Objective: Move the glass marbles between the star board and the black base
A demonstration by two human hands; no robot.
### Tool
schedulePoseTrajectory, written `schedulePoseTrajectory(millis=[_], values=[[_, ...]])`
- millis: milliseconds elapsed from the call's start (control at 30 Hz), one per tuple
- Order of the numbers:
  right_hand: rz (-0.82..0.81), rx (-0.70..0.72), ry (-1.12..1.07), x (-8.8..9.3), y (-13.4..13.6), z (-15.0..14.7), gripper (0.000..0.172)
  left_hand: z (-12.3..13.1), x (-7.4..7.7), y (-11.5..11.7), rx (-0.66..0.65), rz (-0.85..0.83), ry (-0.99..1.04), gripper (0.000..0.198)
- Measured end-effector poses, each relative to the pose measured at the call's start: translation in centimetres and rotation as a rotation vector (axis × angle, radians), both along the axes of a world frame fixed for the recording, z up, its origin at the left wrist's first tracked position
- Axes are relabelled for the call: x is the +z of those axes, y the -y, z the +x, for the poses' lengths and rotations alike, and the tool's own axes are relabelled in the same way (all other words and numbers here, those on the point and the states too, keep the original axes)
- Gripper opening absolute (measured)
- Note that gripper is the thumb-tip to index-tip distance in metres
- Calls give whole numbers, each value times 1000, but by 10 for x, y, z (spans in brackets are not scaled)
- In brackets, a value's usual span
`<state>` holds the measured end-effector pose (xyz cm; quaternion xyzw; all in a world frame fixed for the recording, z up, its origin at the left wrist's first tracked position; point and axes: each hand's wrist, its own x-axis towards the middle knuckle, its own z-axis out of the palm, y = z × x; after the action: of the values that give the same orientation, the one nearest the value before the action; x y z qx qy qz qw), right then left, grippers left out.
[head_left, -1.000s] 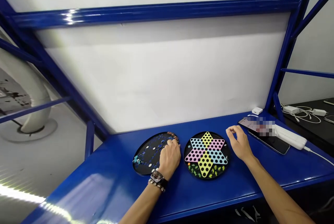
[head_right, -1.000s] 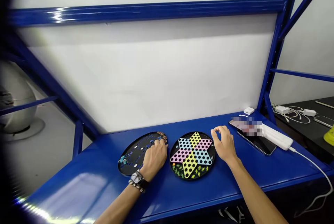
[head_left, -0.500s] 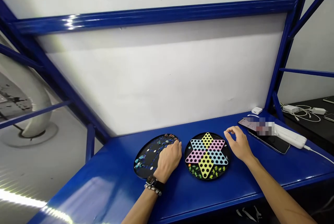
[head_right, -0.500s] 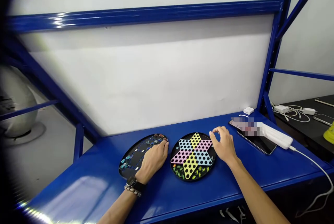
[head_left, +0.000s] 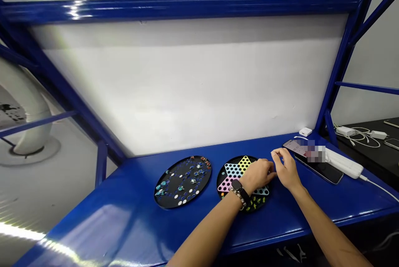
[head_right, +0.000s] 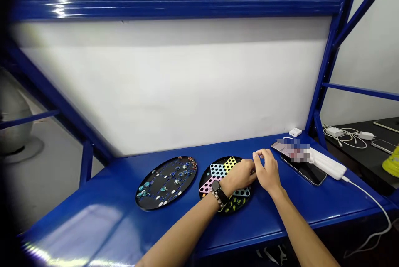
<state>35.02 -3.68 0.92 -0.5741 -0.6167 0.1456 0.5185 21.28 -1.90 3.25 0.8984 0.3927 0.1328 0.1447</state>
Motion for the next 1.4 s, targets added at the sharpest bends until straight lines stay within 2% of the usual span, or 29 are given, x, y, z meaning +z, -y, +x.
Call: schedulePoseTrajectory(millis=[167,300,367,467,567,667,733,767,833,900,1033,1233,1400], values=[[-7,-2,42,2,2,-1,36,-19,-1,-4,-67,-61,6,21],[-17,18,49,3,3,-2,37,-31,13,-1,-92,-84,124,17],[-29,36,48,4,4,-3,37,-47,24,-1,-48,-68,241,23],[-41,52,46,4,5,-3,38,-95,37,-2,141,-27,342,29],[-42,59,37,4,6,-5,37,-165,41,-5,417,-13,300,35],[-72,134,51,4,9,-8,35,-234,32,-4,683,39,178,39],[-102,202,85,6,12,-12,33,-264,22,2,760,7,53,39],[-112,225,105,6,13,-14,32,-271,16,6,747,-22,-2,39],[-113,233,132,7,16,-16,28,-273,5,17,687,-50,-82,40],[-111,225,143,8,17,-16,26,-262,-2,28,649,-26,-132,41],[-120,227,132,10,17,-14,24,-242,-3,37,655,11,-244,31],[-95,252,121,12,17,-16,22,-244,16,12,762,4,-171,29],[-92,245,112,13,17,-15,20,-231,11,-12,720,-19,-268,32]])
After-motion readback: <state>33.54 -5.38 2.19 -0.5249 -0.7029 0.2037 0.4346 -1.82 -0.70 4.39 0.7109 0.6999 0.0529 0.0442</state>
